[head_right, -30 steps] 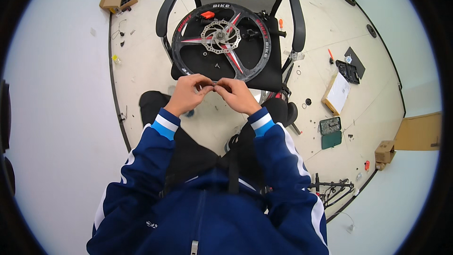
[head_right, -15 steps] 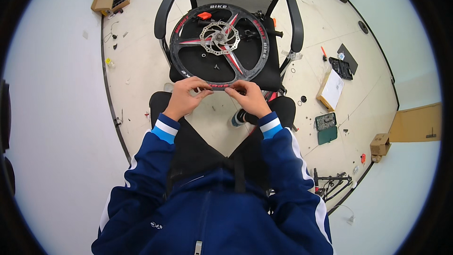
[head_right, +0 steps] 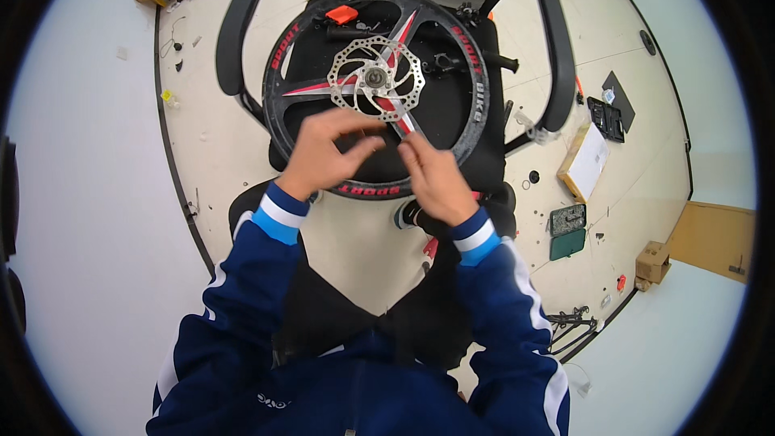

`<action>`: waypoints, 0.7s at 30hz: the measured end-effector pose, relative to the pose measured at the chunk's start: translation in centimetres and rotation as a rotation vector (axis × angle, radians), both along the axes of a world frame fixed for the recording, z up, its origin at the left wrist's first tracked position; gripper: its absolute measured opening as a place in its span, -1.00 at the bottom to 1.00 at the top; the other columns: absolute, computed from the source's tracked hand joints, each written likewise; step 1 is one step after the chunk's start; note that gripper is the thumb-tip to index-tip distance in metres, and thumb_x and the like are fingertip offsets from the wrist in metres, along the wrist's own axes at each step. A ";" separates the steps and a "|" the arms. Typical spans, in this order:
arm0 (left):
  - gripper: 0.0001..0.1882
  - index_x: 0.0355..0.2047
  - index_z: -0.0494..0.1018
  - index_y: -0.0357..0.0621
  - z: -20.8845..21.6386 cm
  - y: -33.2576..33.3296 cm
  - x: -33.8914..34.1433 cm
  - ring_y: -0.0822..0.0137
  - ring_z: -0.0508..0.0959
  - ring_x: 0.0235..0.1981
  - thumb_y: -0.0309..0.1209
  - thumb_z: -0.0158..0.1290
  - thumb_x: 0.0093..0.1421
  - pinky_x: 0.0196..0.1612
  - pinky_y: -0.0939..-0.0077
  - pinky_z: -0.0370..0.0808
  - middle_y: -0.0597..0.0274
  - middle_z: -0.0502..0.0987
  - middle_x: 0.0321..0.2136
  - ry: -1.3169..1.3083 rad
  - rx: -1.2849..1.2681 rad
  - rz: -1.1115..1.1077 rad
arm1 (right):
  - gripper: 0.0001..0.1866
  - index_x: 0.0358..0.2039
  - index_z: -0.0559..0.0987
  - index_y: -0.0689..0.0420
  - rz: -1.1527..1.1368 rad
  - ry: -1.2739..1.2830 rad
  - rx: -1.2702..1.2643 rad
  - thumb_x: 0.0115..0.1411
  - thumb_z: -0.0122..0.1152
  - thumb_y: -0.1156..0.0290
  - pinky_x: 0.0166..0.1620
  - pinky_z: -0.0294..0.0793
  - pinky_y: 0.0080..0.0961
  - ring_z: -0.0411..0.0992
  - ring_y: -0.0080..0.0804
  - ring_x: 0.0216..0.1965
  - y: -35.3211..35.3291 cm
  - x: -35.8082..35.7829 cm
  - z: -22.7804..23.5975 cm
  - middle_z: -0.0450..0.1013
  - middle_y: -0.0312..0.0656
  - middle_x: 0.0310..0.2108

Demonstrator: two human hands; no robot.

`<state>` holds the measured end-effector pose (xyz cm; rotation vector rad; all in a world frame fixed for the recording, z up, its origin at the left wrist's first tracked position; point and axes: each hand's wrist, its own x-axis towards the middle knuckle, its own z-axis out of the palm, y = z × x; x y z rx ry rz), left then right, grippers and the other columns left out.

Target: The person assembles a bicycle wheel by attaching a disc brake rotor to the hub using an Allen key. They insert and tighten multiple bolts around the rotor, then flip the wheel to continue tightening from the opposite side.

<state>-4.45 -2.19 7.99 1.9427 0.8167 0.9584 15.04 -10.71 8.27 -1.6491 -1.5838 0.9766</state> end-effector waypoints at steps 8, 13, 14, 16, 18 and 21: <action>-0.70 -0.11 0.60 -0.19 -5.1 10.0 0.6 0.38 0.43 -0.45 -0.40 0.28 0.14 -0.40 0.51 0.41 0.17 0.59 -0.31 0.040 0.054 0.495 | -0.86 -0.12 0.50 0.15 0.067 -0.312 0.282 0.33 0.15 0.45 -0.37 0.46 -0.17 0.51 0.10 -0.42 9.7 2.7 -1.6 0.52 0.06 -0.44; -0.63 0.05 0.49 -0.26 -7.3 10.5 1.8 0.48 0.56 -0.35 -0.46 0.19 0.23 -0.29 0.61 0.51 0.16 0.62 -0.21 0.021 -0.014 0.353 | -0.87 -0.16 0.57 0.14 0.057 -0.358 0.300 0.30 0.20 0.44 -0.32 0.53 -0.25 0.56 0.02 -0.37 11.3 2.2 -2.8 0.57 0.00 -0.35; -0.64 0.06 0.48 -0.28 -7.9 10.5 2.1 0.46 0.61 -0.32 -0.48 0.16 0.25 -0.26 0.59 0.55 0.13 0.62 -0.20 -0.006 -0.026 0.335 | -0.87 -0.16 0.58 0.14 0.056 -0.356 0.302 0.29 0.20 0.45 -0.31 0.54 -0.27 0.57 0.01 -0.36 11.3 2.2 -3.0 0.58 -0.01 -0.34; -0.64 0.07 0.44 -0.28 -7.9 10.5 2.5 0.23 0.64 -0.27 -0.50 0.10 0.26 -0.18 0.39 0.57 0.00 0.62 -0.23 -0.046 -0.113 0.320 | -0.87 -0.16 0.59 0.13 0.056 -0.343 0.292 0.28 0.21 0.46 -0.29 0.56 -0.29 0.58 -0.01 -0.35 11.3 2.4 -3.1 0.59 -0.02 -0.33; -0.63 0.03 0.45 -0.24 -8.0 10.3 2.7 -0.07 0.58 -0.27 -0.47 0.12 0.20 -0.17 0.14 0.51 -0.12 0.58 -0.31 -0.093 -0.153 0.340 | -0.87 -0.16 0.60 0.13 0.058 -0.330 0.274 0.28 0.21 0.48 -0.29 0.57 -0.30 0.58 -0.02 -0.35 11.4 2.4 -3.0 0.59 -0.03 -0.33; -0.63 0.04 0.44 -0.22 -8.2 10.2 2.5 -0.07 0.56 -0.32 -0.47 0.10 0.21 -0.19 0.12 0.50 -0.10 0.58 -0.35 -0.060 -0.129 0.349 | -0.86 -0.16 0.60 0.13 0.071 -0.320 0.283 0.27 0.22 0.50 -0.30 0.57 -0.31 0.58 -0.02 -0.36 11.4 2.2 -3.2 0.59 -0.04 -0.34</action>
